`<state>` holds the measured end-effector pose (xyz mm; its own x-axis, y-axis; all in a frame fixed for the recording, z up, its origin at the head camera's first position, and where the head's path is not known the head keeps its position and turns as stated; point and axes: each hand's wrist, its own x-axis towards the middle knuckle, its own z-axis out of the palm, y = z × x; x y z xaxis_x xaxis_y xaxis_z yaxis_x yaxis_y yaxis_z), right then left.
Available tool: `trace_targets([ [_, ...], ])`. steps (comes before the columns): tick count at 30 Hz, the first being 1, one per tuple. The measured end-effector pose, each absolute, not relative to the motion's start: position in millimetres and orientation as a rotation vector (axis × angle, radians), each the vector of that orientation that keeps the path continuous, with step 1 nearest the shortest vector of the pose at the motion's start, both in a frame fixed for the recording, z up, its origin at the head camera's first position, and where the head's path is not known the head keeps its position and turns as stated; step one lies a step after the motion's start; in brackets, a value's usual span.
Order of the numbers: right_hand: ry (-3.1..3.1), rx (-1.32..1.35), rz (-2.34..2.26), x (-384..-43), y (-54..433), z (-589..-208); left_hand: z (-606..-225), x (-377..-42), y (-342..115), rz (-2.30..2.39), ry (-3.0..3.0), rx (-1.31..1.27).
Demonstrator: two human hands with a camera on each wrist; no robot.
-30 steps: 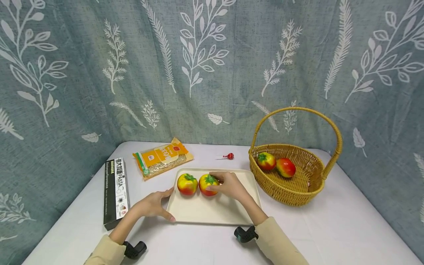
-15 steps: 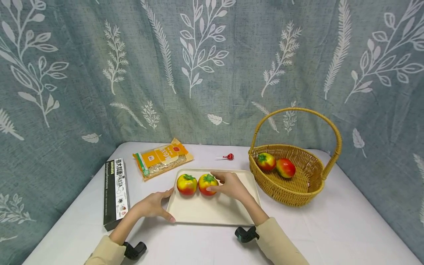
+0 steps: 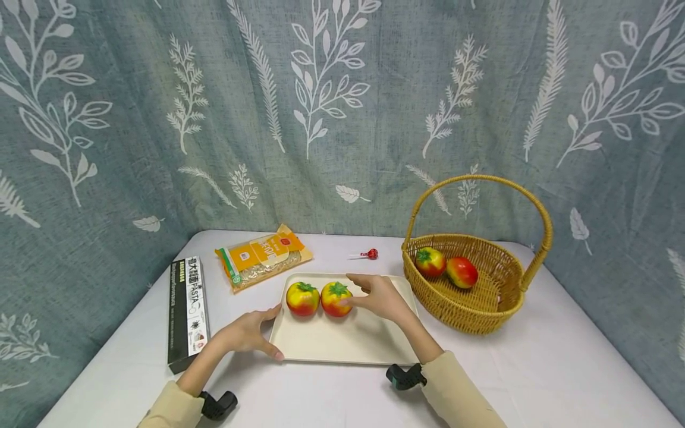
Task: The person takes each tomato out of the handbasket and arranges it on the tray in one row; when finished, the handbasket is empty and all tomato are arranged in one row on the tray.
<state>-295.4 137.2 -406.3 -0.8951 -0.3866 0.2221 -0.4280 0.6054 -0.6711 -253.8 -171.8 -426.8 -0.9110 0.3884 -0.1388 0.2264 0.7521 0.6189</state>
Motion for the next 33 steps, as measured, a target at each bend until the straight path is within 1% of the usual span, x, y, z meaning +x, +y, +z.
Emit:
trace_targets([
  [20, -2.692, 0.81, 1.176, -284.6, 169.4, -383.4, -423.2, -252.3, -170.2, 0.909, 2.692, 0.489],
  [26, -2.668, 0.781, 1.169, -285.5, 185.5, -378.6, -424.0, -252.1, -170.4, 0.919, 2.687, 0.491],
  [33, -2.707, 0.67, 1.154, -285.3, 207.1, -366.3, -426.2, -253.2, -170.9, 0.916, 2.689, 0.489],
])
